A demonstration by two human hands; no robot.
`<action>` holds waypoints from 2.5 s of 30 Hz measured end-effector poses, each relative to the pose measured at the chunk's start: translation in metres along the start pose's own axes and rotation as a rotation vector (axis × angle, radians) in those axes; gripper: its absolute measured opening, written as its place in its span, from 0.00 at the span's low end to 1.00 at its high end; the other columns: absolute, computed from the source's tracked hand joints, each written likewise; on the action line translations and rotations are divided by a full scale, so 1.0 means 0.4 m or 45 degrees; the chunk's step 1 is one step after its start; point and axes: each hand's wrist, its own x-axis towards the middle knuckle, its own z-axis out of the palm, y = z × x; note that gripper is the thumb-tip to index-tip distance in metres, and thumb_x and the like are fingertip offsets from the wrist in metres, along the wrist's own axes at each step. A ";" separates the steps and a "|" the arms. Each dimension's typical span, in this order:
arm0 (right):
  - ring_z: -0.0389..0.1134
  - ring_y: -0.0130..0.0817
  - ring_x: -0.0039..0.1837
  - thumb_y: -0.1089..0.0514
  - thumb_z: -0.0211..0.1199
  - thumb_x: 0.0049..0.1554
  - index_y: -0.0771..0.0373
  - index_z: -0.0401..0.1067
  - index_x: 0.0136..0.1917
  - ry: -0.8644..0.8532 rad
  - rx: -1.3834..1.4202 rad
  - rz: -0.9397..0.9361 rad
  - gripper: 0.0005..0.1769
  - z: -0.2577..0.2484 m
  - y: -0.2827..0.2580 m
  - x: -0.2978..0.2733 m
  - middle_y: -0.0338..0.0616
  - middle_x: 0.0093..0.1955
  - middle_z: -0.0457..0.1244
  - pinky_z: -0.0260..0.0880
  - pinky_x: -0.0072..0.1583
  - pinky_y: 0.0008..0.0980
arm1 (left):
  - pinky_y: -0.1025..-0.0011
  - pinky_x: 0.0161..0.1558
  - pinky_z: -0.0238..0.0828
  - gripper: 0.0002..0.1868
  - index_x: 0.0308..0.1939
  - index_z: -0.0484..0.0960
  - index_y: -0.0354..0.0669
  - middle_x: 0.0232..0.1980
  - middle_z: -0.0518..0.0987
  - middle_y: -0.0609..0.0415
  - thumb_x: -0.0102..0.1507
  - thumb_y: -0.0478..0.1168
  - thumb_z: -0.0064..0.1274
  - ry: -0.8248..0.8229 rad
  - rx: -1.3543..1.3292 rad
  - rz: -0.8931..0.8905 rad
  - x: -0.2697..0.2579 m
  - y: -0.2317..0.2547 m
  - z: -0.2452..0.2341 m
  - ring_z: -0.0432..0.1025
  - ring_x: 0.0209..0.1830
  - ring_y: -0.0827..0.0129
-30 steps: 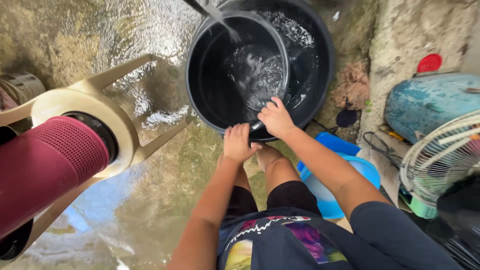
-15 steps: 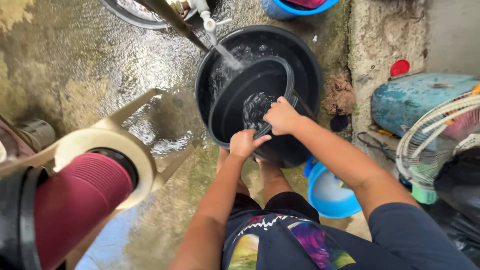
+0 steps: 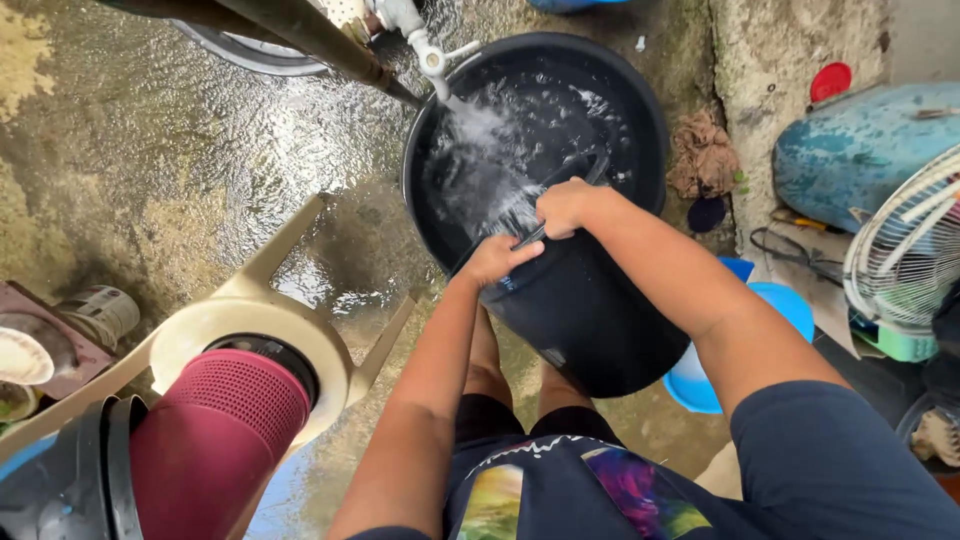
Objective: Clean and stack various plastic buckets and trash bins.
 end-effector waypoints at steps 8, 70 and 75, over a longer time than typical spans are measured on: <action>0.72 0.46 0.56 0.65 0.66 0.31 0.54 0.83 0.49 -0.119 0.121 0.120 0.28 0.021 0.024 0.089 0.46 0.50 0.73 0.66 0.58 0.47 | 0.61 0.33 0.69 0.42 0.29 0.85 0.32 0.24 0.77 0.50 0.54 0.75 0.55 -0.119 -0.063 -0.079 0.064 -0.058 -0.002 0.72 0.27 0.67; 0.68 0.35 0.64 0.55 0.64 0.58 0.61 0.73 0.64 0.944 1.679 -0.384 0.21 0.176 0.013 0.233 0.42 0.63 0.67 0.68 0.64 0.35 | 0.69 0.23 0.64 0.31 0.57 0.69 0.52 0.37 0.74 0.58 0.52 0.24 0.52 0.824 -1.227 -0.387 0.013 -0.156 -0.085 0.70 0.29 0.69; 0.60 0.36 0.73 0.54 0.59 0.64 0.62 0.64 0.74 1.151 3.107 -0.573 0.27 -0.032 -0.036 0.634 0.44 0.73 0.60 0.57 0.75 0.38 | 0.71 0.25 0.64 0.36 0.64 0.67 0.50 0.38 0.74 0.55 0.52 0.23 0.53 0.938 -1.209 -0.265 -0.024 -0.158 -0.039 0.68 0.29 0.68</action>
